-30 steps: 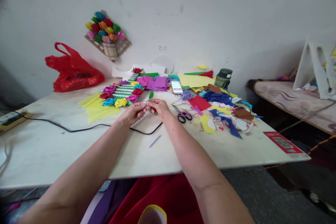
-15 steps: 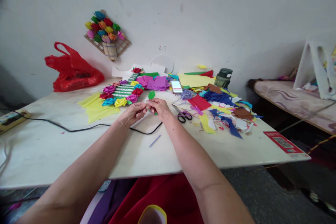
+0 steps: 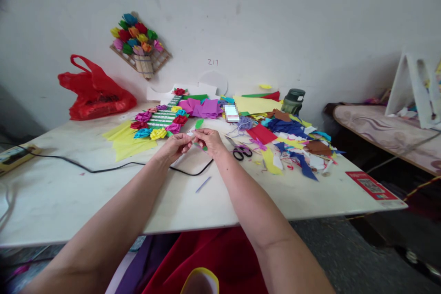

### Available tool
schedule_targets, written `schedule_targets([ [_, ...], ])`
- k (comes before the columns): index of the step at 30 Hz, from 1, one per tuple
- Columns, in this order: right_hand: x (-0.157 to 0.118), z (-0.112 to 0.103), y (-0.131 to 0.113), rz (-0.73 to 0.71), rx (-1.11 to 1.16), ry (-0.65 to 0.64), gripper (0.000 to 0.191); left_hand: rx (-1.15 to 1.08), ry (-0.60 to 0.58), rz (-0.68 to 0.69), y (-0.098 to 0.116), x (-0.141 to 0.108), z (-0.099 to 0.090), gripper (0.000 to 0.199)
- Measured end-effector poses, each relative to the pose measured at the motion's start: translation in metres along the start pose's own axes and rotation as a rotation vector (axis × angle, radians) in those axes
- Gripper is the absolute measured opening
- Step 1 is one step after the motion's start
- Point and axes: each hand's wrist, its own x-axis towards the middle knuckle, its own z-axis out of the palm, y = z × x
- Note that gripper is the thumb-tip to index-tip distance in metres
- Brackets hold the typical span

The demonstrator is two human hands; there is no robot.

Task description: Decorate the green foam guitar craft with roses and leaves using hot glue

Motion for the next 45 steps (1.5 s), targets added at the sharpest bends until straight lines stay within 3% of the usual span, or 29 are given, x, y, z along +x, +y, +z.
schedule_targets([
  [20,-0.0016,0.0019,-0.0010,0.010,-0.010,-0.008,0.028,-0.066,-0.013,-0.025,0.0002,0.0006,0.0002,0.017],
  [35,-0.0033,0.0037,-0.0029,0.016,-0.025,0.016,0.029,-0.048,-0.088,-0.031,-0.0027,0.0029,-0.0021,0.021],
  [45,-0.0013,0.0028,-0.0007,-0.006,-0.070,0.095,0.029,0.073,-0.017,0.002,-0.0031,0.0018,-0.0011,0.025],
])
